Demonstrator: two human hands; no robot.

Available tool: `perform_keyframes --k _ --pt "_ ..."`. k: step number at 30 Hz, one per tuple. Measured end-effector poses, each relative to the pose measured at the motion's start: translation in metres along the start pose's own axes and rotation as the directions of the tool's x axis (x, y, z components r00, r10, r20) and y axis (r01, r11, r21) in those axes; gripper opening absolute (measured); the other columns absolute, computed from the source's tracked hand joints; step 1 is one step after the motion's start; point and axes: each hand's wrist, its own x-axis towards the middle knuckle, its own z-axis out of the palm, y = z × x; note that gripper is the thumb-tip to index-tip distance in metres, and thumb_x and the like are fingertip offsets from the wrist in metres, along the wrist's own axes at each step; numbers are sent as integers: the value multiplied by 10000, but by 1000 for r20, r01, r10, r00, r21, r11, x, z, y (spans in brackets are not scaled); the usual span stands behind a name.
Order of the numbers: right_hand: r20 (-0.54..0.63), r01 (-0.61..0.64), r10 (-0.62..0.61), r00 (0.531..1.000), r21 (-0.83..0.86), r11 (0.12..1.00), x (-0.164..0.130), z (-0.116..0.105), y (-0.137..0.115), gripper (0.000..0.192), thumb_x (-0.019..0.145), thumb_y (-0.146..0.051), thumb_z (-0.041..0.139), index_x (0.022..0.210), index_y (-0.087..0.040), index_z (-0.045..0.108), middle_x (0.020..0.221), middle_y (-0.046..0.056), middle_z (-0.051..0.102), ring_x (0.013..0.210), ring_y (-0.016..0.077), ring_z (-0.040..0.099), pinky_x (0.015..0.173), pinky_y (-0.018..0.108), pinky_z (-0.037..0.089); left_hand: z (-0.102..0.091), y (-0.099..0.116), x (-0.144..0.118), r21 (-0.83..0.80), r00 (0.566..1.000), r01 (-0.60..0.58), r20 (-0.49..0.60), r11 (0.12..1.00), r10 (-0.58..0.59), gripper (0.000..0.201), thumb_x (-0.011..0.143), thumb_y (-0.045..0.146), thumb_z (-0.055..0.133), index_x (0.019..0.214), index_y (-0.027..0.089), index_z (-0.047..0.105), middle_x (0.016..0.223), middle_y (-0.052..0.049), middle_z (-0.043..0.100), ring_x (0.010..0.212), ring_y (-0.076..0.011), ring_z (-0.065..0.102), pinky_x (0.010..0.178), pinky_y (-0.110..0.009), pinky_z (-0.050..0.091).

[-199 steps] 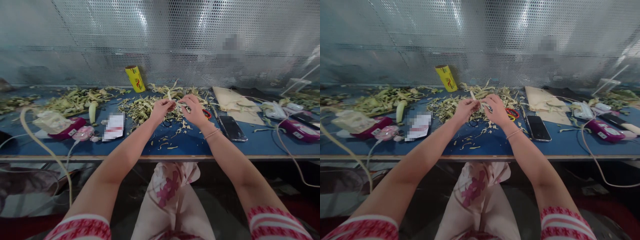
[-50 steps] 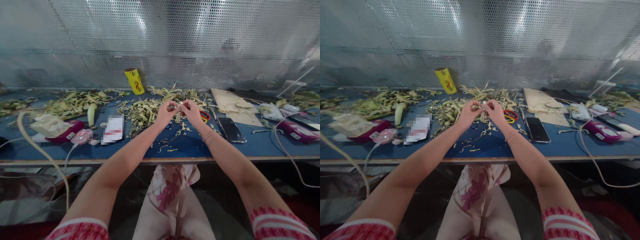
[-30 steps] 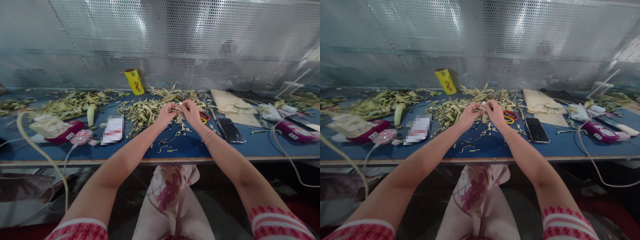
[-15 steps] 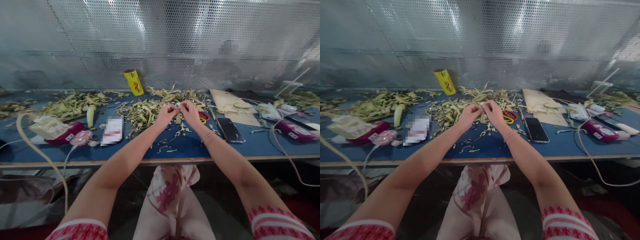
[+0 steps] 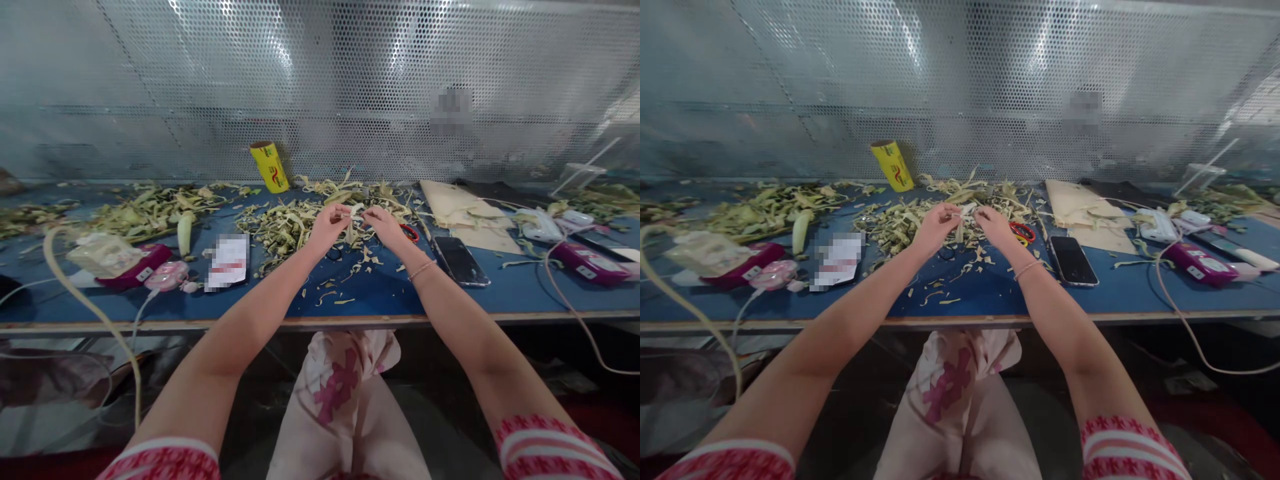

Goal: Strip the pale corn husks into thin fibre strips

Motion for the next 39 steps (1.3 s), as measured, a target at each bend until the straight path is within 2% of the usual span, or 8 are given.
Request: perform_keyframes --k 4,8,14,18,25,31,35,39 --pt "-19 3 -1 1000 118 993 2 -2 1 61 726 -255 583 759 -205 570 624 -12 585 628 152 552 663 305 437 -3 1 1 86 999 -29 21 996 27 123 735 184 665 853 166 634 805 -46 648 690 -140 575 706 -284 450" --pt "-75 63 -49 996 209 976 1 -5 -4 131 693 -304 627 753 -205 566 623 -17 567 622 142 545 648 297 437 -2 -1 2 193 998 -37 57 980 27 120 739 206 658 854 171 665 636 -13 578 549 -128 485 600 -274 397" --pt "57 99 -127 990 354 930 -9 -7 -18 262 715 -412 656 839 -184 619 745 13 632 700 137 571 708 296 455 3 -3 1 182 991 -88 111 979 68 114 719 161 611 821 158 660 696 -10 615 583 -110 506 597 -250 414" --pt "135 124 -180 974 349 929 -12 -6 -21 306 711 -439 674 878 -182 660 811 30 665 786 164 589 761 317 465 5 -1 1 132 989 -102 121 986 86 48 686 172 635 728 159 616 635 12 585 584 -102 496 573 -228 415" --pt "131 123 -172 976 317 941 -11 -4 -17 261 734 -313 602 949 -186 680 809 24 633 722 144 557 694 301 462 7 -3 -1 -1 992 -9 122 1000 9 111 683 229 657 760 152 633 666 -1 612 634 -108 540 644 -238 453" --pt "108 191 -219 970 225 956 -12 -4 -18 312 742 -193 510 991 -220 696 877 40 617 767 152 546 692 301 460 10 -7 -2 -189 990 106 114 976 -86 299 742 436 657 822 149 653 766 -36 661 717 -135 598 671 -249 493" --pt "132 247 -273 953 183 952 -11 -2 -16 333 739 -184 521 1020 -223 694 900 46 589 832 171 547 729 317 456 11 -11 0 -207 989 145 37 968 -141 324 765 472 641 739 150 617 689 -27 632 646 -124 581 632 -250 496" --pt "79 279 -289 954 120 953 -10 0 -15 284 778 -211 523 1026 -215 662 801 23 515 737 153 498 690 303 435 9 -13 2 -150 996 86 24 985 -83 270 805 430 608 772 163 626 686 -23 624 620 -120 559 617 -251 485"
